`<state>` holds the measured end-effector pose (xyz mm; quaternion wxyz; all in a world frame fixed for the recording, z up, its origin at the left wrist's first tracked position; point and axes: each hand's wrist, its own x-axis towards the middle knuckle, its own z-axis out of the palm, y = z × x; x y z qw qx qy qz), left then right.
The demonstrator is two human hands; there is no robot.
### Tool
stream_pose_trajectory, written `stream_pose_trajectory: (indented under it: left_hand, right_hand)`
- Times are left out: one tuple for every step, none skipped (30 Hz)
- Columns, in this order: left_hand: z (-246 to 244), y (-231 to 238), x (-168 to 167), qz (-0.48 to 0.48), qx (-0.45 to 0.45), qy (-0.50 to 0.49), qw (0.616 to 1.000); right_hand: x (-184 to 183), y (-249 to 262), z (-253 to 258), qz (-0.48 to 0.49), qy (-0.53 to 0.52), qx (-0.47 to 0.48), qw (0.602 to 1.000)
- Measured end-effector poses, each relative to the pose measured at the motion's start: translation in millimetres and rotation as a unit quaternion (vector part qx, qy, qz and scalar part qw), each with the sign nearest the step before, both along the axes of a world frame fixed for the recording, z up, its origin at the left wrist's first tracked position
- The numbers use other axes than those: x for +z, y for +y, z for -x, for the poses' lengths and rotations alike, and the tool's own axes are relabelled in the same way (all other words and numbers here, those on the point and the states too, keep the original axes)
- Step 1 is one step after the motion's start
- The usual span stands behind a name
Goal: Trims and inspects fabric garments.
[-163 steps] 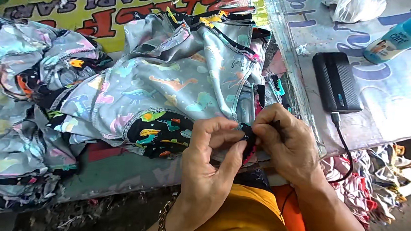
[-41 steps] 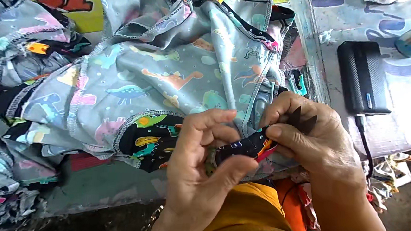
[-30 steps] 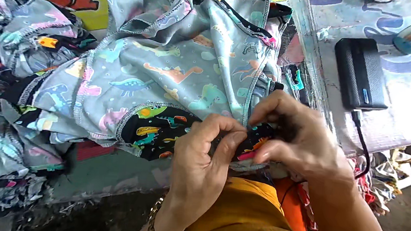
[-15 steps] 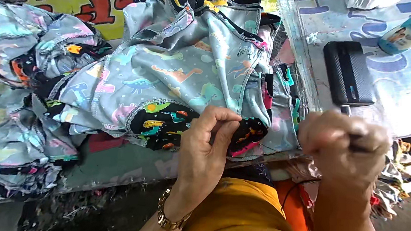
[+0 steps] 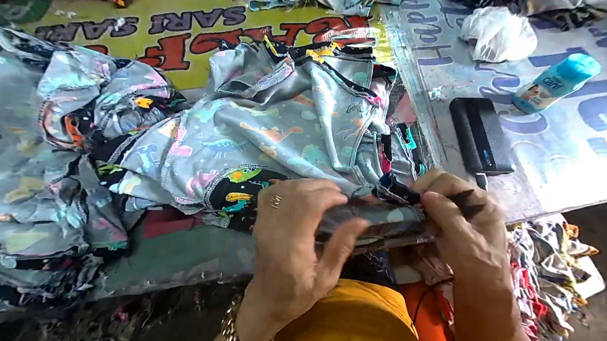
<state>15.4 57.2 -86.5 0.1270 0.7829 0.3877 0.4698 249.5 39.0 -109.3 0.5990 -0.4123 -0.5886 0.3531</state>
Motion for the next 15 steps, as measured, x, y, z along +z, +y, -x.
stream_pose_trajectory:
  left_hand:
    - [-4,-1,-1,-0.011,0.008,0.036,0.999]
    - [-10,-2,-2,-0.028,0.02,0.071,0.997]
    - [-16,-3,-1,-0.047,0.035,0.104,0.993]
    - [-21,-3,-1,-0.065,0.048,0.133,0.988]
    - [-25,-3,-1,-0.081,0.058,0.158,0.982]
    - [-28,-1,-1,-0.097,0.063,0.18,0.977]
    - [-29,2,0,-0.109,0.064,0.192,0.973]
    - [-28,5,3,-0.109,0.06,0.195,0.973]
    - [-24,9,7,-0.1,0.054,0.189,0.975]
    - [-19,13,14,-0.079,0.047,0.176,0.98]
    - [-12,18,22,-0.053,0.044,0.148,0.987]
    - [-4,24,31,-0.025,0.045,0.112,0.992]
    - [6,28,39,0.009,0.046,0.071,0.996]
    - [18,33,46,0.038,0.042,0.021,0.998]
    - [30,39,50,0.058,0.039,-0.028,0.997]
  right_hand:
    - [-1,0,1,0.018,0.023,0.006,1.0]
    - [0,0,3,0.028,0.036,0.01,0.999]
    - [3,0,5,0.029,0.044,0.015,0.998]
    - [5,-1,8,0.024,0.051,0.025,0.998]
    - [9,-1,10,0.015,0.058,0.041,0.997]
    - [12,-2,11,0.002,0.058,0.064,0.996]
    - [16,-2,12,-0.017,0.051,0.091,0.994]
    - [18,-2,12,-0.035,0.034,0.112,0.992]
    - [21,-1,10,-0.05,0.016,0.119,0.992]
    - [22,1,8,-0.058,0.004,0.117,0.991]
    - [23,3,3,-0.061,-0.005,0.106,0.992]
    - [24,5,-1,-0.06,-0.016,0.09,0.994]
    - [24,8,-5,-0.057,-0.025,0.069,0.996]
    - [24,10,-8,-0.052,-0.037,0.049,0.997]
    - [25,12,-11,-0.049,-0.048,0.034,0.997]
